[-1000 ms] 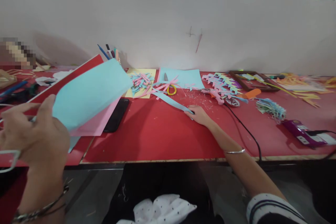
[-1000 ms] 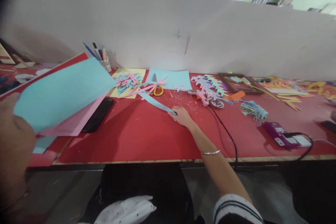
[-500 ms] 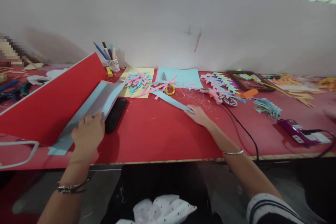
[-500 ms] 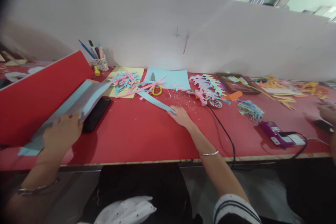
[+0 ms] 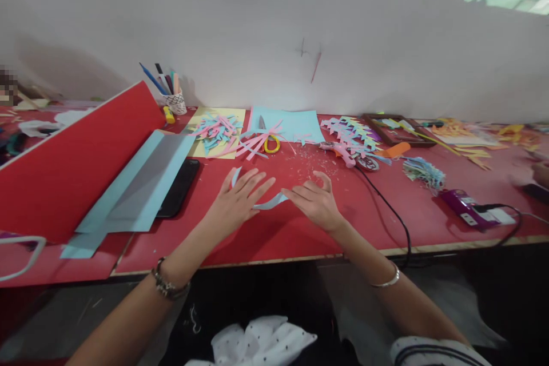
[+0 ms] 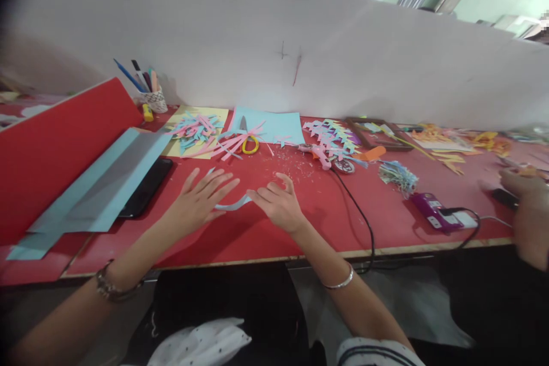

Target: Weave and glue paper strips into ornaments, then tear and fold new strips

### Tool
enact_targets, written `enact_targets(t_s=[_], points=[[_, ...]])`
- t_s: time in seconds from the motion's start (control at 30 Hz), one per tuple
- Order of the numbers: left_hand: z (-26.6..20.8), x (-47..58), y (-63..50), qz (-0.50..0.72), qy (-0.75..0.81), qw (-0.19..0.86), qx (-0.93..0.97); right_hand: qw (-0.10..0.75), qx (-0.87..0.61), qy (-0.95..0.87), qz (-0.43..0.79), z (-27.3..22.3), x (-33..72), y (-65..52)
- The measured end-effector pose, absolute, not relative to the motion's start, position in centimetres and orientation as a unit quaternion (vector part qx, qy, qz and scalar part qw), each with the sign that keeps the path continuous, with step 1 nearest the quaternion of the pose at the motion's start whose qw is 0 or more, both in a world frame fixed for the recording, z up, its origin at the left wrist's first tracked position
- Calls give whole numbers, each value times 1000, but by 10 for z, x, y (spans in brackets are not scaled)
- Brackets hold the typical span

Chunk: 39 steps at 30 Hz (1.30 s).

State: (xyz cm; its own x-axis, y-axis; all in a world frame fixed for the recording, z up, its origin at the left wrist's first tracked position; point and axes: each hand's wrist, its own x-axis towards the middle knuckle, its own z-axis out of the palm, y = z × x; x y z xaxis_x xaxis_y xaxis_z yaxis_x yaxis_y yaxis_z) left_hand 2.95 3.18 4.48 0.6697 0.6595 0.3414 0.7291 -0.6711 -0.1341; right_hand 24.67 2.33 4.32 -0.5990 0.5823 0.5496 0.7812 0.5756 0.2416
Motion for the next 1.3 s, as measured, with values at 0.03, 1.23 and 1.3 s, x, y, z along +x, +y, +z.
enact_targets(t_s=[0.03,1.23,1.3], points=[[45,32,35,-110,-360,120,-918,222,-401,-856,-240,40,248,21],[5,9,-1,-247,-429,0,-869,145,-380,-913,15,13,209,14],[6,6,-1,-256,-448,-18,-856,132,-382,-915,20,14,207,18]])
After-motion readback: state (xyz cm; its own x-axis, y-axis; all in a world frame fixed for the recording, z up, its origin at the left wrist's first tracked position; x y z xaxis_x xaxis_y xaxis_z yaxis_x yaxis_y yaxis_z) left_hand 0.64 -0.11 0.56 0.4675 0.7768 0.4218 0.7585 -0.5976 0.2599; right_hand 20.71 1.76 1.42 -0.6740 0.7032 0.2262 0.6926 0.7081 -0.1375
